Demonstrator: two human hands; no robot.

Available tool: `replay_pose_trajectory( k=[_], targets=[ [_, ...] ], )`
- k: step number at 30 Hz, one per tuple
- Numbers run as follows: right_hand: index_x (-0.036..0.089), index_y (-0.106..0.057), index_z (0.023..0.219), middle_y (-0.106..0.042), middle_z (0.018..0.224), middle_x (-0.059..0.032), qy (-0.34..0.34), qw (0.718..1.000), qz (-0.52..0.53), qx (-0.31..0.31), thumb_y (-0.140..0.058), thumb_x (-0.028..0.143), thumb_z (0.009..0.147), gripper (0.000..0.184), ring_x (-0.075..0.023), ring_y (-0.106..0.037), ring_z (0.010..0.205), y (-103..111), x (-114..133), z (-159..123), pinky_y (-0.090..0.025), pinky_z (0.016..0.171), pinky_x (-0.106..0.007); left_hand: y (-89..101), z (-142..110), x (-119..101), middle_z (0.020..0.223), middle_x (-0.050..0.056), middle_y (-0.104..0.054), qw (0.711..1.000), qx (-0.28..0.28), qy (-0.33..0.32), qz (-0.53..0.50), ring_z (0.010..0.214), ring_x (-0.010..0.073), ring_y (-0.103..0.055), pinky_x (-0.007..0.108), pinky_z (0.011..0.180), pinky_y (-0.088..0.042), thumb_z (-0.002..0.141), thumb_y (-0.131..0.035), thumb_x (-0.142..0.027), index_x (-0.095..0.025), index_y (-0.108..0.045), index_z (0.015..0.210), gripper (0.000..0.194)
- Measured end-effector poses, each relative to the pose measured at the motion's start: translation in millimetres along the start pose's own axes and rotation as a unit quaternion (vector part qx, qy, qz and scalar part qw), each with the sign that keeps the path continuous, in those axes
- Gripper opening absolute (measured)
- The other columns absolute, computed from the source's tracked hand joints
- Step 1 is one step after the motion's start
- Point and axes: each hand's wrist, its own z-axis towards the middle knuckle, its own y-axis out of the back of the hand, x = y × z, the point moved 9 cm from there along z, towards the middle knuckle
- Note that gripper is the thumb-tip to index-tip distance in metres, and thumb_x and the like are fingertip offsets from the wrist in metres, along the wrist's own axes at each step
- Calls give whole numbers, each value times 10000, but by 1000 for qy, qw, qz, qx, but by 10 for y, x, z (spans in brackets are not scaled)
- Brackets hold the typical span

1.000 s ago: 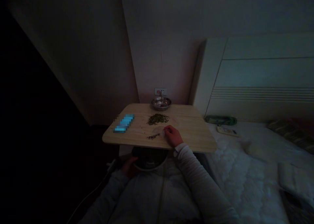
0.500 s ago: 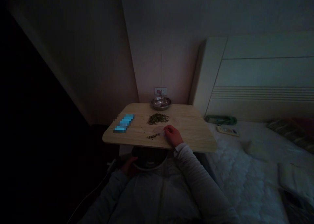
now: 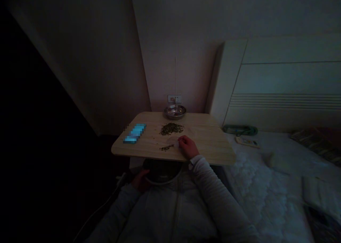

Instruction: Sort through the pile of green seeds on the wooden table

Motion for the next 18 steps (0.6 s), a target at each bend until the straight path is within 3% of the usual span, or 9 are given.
replay_pose_trajectory(
  k=[3,9,18],
  targets=[
    [214,-538,748,-496,529,49,1,1000,7,1,-480,400,636,225,-142,-461,538,-1,-10,3,-369,563,-274,10,10,58,929,117,-763,1000,-15,25,-5,1244,343,-539,487,1034,-433,657,-663,-144,-171,-674,798,145],
    [209,-551,758,-510,536,48,11,1000,10,-4,-499,395,658,217,-137,-469,541,-2,-79,28,-369,552,-264,-56,-6,63,1000,146,-754,1000,8,28,-7,1267,350,-518,474,1049,-424,655,-672,-160,-143,-681,914,259],
    [209,-549,747,-515,546,37,1,1000,-6,1,-488,392,632,225,-149,-471,562,2,-38,21,-367,580,-276,-44,-60,30,820,115,-763,999,-25,30,-22,1164,314,-608,459,1011,-458,746,-584,-121,-131,-663,940,210]
  ],
)
